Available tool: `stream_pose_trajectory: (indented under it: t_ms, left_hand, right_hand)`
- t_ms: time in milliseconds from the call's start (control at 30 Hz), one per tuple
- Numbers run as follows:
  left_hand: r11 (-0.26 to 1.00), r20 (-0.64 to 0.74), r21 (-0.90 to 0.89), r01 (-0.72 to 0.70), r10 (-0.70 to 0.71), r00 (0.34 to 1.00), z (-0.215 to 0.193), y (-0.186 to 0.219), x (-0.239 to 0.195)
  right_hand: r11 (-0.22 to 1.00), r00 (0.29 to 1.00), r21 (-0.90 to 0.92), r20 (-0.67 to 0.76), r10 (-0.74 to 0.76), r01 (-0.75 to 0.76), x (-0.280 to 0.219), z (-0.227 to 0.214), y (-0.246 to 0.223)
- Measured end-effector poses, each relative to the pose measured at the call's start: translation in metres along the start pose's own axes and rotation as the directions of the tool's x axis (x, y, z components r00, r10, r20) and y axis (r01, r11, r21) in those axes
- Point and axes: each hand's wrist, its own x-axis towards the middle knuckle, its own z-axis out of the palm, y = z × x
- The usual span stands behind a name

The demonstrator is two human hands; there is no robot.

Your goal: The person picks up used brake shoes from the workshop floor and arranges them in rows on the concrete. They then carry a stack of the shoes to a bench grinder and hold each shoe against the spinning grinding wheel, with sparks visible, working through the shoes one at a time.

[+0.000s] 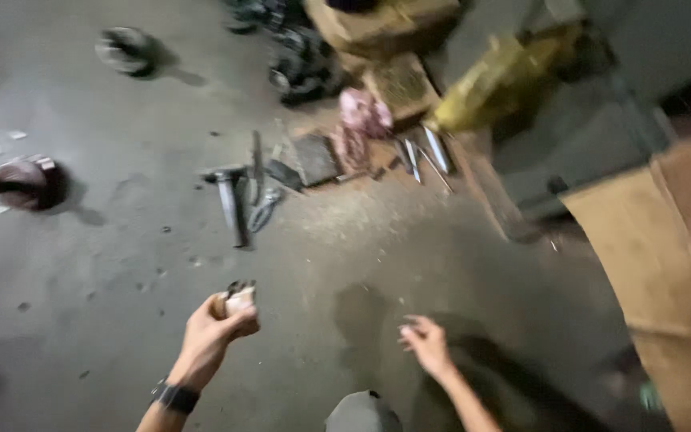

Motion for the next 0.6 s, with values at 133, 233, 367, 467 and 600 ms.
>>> stream_pose_trajectory:
  t_ms: [133,233,367,467,600]
  left_hand:
    - [0.997,-0.023,0.073,0.000,0.002,1.000,0.026,0.025,-0.002]
    - [0.990,0.035,0.143,0.023,-0.028,0.999,0.017,0.033,-0.017]
    - [0.984,0.080,0.167,0.063,-0.078,0.994,-0.018,0.014,-0.020]
    - [0.980,0.072,0.198,0.037,-0.052,0.996,-0.059,-0.007,-0.002]
    - [0.995,0.074,0.102,-0.016,0.008,0.997,-0.112,-0.003,0.058]
  right_hand:
    - [0.994,0.954,0.011,0.281,-0.103,0.104,-0.018,0.069,-0.111]
    - [0.968,0.847,0.181,0.473,-0.241,0.174,-0.034,0.101,-0.193]
    - [0.962,0.790,-0.026,0.577,-0.208,0.272,0.003,0.164,-0.232]
    - [0.913,0.880,-0.156,0.368,-0.300,0.376,0.088,0.211,-0.207]
    - [0.828,0.915,-0.498,-0.152,-0.374,0.256,0.221,0.231,-0.207]
